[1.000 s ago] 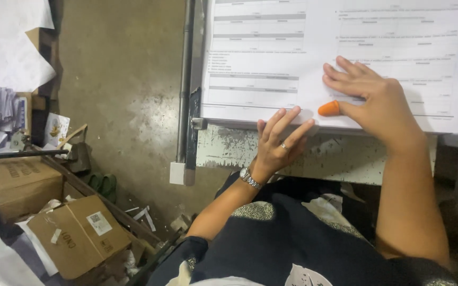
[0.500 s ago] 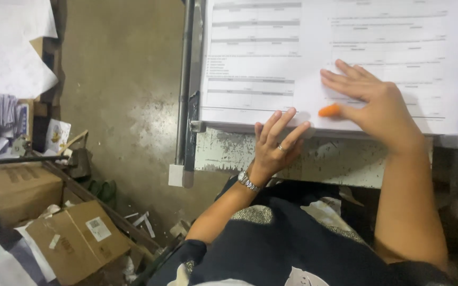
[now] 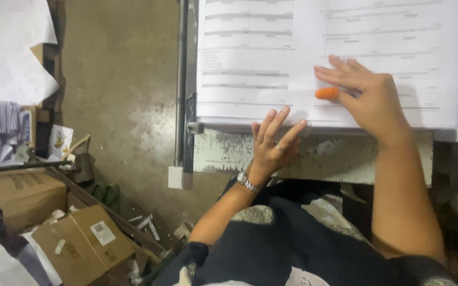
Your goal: Flipping through a stack of printed forms to inspect or count them one by one.
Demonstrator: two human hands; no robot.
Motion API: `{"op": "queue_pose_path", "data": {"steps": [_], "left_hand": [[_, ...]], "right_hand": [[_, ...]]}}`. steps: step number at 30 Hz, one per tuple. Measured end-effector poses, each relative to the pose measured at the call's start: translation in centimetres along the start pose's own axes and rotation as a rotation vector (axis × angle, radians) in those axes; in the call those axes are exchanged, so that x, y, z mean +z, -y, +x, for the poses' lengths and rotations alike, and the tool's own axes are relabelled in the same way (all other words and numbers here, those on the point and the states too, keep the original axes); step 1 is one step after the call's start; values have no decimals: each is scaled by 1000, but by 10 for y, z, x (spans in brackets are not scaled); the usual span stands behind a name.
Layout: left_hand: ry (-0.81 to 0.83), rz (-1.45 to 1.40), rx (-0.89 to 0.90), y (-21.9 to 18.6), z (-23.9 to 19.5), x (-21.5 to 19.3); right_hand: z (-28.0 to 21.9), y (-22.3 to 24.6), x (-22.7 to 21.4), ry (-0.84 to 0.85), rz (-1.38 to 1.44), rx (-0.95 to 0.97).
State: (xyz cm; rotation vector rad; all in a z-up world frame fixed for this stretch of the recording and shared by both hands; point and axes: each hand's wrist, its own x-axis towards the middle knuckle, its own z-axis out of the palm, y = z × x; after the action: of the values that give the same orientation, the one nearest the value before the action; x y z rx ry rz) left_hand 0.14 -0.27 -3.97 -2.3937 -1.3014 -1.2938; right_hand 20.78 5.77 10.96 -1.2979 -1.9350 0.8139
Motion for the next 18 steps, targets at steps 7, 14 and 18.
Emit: {"op": "queue_pose_path", "data": {"steps": [7,14,18], "left_hand": [[-21,30,13,0,1,-1],[-48,38,10,-1,4,2],[-38,33,-4,-3,8,-2]], "right_hand": [[-4,-6,5,120,-53,28],[3,-10,11,13,-145,-66],[4,-16,13,4,-158,-101]]}}
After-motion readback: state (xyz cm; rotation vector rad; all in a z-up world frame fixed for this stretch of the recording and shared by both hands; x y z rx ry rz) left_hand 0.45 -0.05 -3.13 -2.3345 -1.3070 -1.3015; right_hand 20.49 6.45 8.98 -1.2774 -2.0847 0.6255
